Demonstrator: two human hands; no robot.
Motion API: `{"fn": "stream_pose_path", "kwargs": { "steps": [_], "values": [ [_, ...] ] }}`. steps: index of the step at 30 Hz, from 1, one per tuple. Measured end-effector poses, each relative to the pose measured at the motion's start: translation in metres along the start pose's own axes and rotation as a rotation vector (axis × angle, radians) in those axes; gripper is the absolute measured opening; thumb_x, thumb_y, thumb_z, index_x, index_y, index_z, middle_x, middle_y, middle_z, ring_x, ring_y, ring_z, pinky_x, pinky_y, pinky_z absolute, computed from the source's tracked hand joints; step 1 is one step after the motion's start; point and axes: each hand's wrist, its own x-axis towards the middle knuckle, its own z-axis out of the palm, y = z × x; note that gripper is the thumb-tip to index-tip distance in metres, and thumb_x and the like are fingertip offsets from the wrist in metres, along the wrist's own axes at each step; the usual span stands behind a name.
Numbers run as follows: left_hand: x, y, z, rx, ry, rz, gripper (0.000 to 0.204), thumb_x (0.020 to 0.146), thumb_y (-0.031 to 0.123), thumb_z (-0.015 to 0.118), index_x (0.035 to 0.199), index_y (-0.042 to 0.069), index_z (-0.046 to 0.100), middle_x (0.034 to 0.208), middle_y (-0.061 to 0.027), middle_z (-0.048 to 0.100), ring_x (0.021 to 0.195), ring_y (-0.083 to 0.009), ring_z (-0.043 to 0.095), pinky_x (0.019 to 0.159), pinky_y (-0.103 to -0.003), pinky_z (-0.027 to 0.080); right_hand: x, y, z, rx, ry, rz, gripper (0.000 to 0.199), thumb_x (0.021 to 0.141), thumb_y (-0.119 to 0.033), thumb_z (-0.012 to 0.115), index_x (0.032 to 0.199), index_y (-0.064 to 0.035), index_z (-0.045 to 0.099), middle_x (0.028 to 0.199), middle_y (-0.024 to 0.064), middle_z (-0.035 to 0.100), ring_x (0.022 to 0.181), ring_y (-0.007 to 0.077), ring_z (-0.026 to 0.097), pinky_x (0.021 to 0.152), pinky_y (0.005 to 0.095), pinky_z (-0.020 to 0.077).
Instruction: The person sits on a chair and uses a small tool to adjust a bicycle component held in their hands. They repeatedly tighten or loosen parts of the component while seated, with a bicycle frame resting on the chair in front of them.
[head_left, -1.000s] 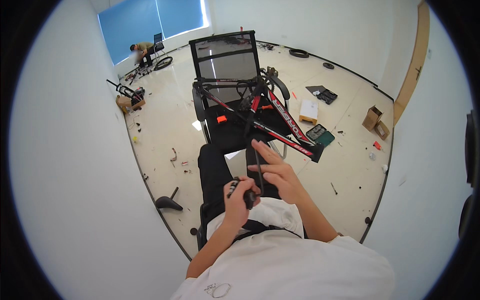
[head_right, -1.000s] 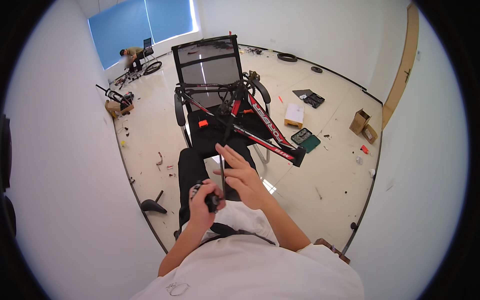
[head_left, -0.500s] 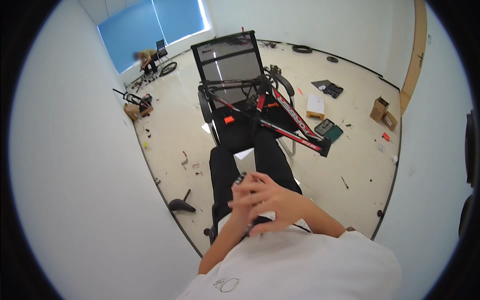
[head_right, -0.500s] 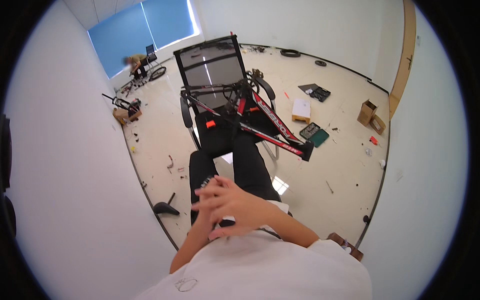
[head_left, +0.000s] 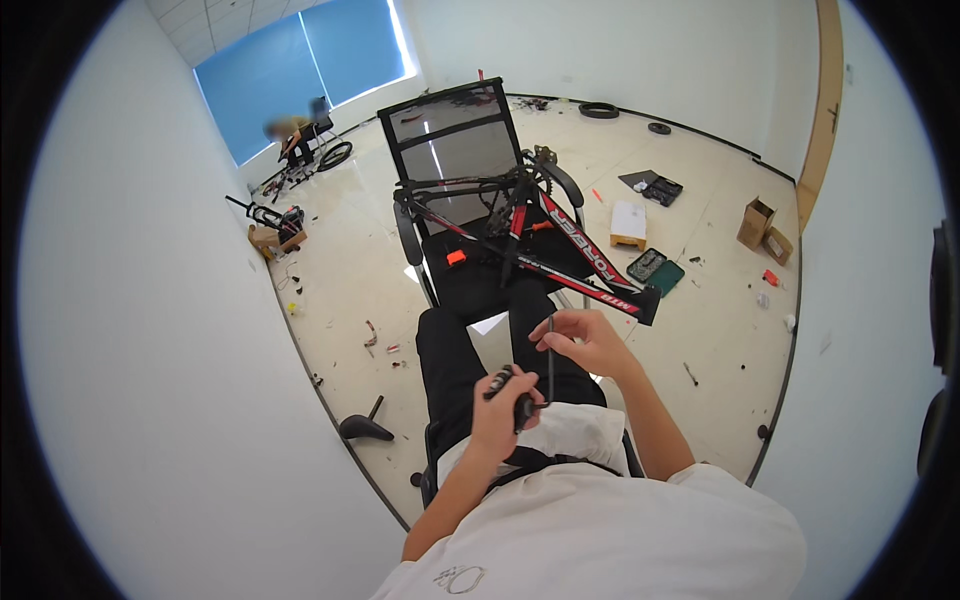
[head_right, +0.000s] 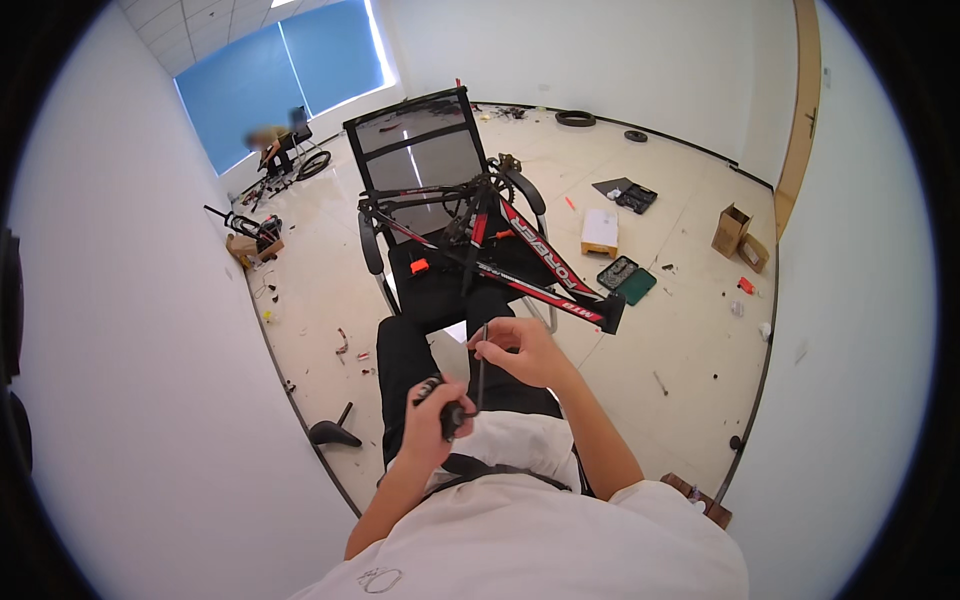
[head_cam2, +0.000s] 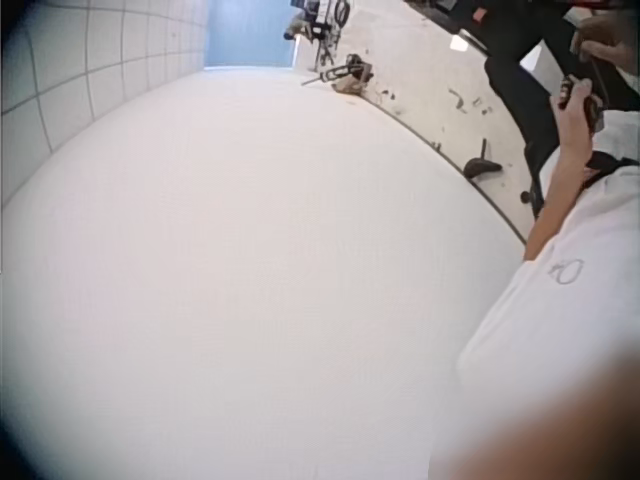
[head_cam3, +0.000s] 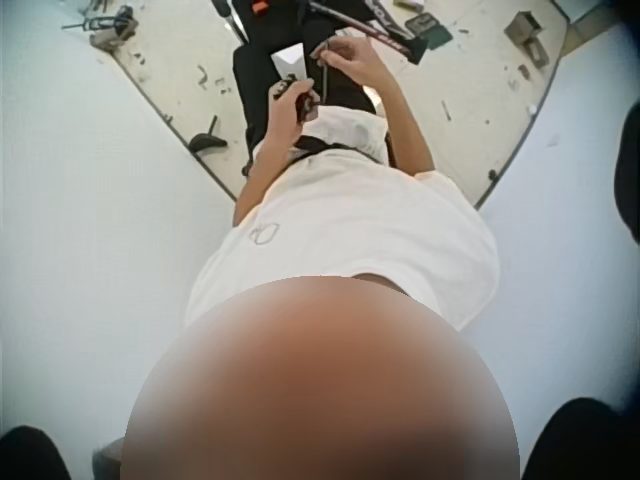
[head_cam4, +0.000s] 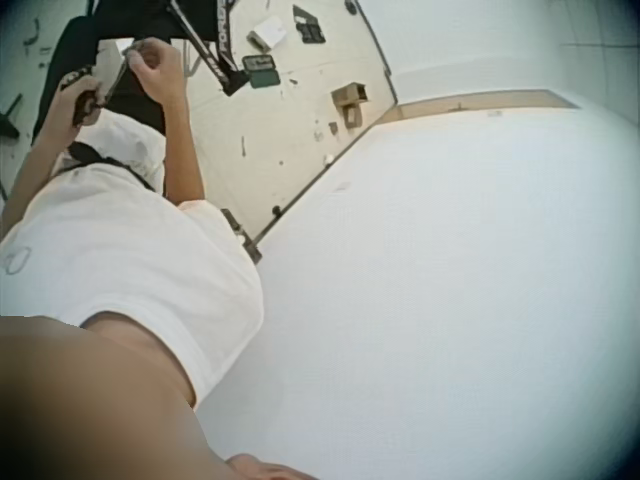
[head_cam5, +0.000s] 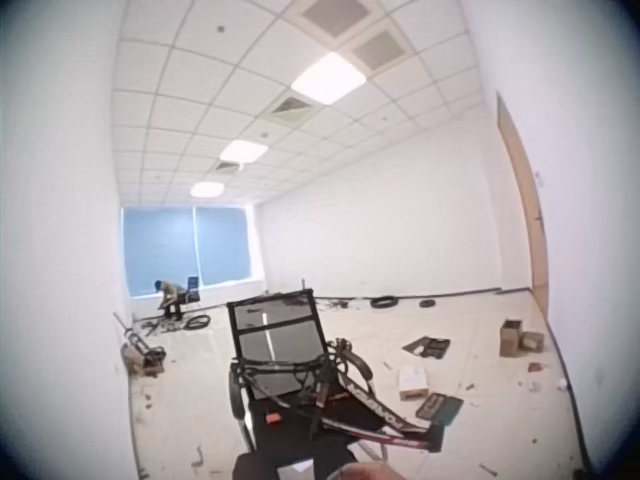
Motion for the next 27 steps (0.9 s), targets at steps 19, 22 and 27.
{"fn": "stream_pose_path", "kwargs": {
  "steps": [19,22,27],
  "values": [
    [0.035,0.045,-0.071,-0.153,0.447,0.489,0.021,0.085,0.014,0.063,0.070,0.007,0.051,0.060,-0.0071,0.057,0.041,-0.0142,0.048,0.036,-0.026,0.036,-0.017,-0.024,0.083,-0.311,-0.460,0.080,0.028,0.091,-0.029,0.063,0.087,-0.0015,0.064,0.055,0.0087,0.060,0.047,0.0192,0.061,0.048,0.0298,0.0459],
    [0.035,0.030,-0.060,0.007,0.289,0.382,0.021,0.086,0.012,0.061,0.067,0.006,0.052,0.057,-0.0041,0.055,0.043,-0.0113,0.050,0.038,-0.026,0.037,-0.028,-0.039,0.095,-0.262,-0.431,-0.127,0.031,0.087,-0.032,0.068,0.078,-0.0024,0.064,0.056,0.0082,0.060,0.046,0.0161,0.057,0.048,0.0289,0.0454],
    [0.053,-0.047,-0.066,0.277,-0.026,0.506,0.012,0.082,0.003,0.057,0.071,0.003,0.055,0.069,-0.0012,0.059,0.048,-0.0094,0.050,0.045,-0.024,0.039,-0.022,-0.056,0.080,-0.224,-0.139,-0.239,0.027,0.081,-0.006,0.067,0.106,0.0017,0.063,0.083,0.0084,0.069,0.050,0.0105,0.058,0.048,0.0248,0.0458]
  ]
}}
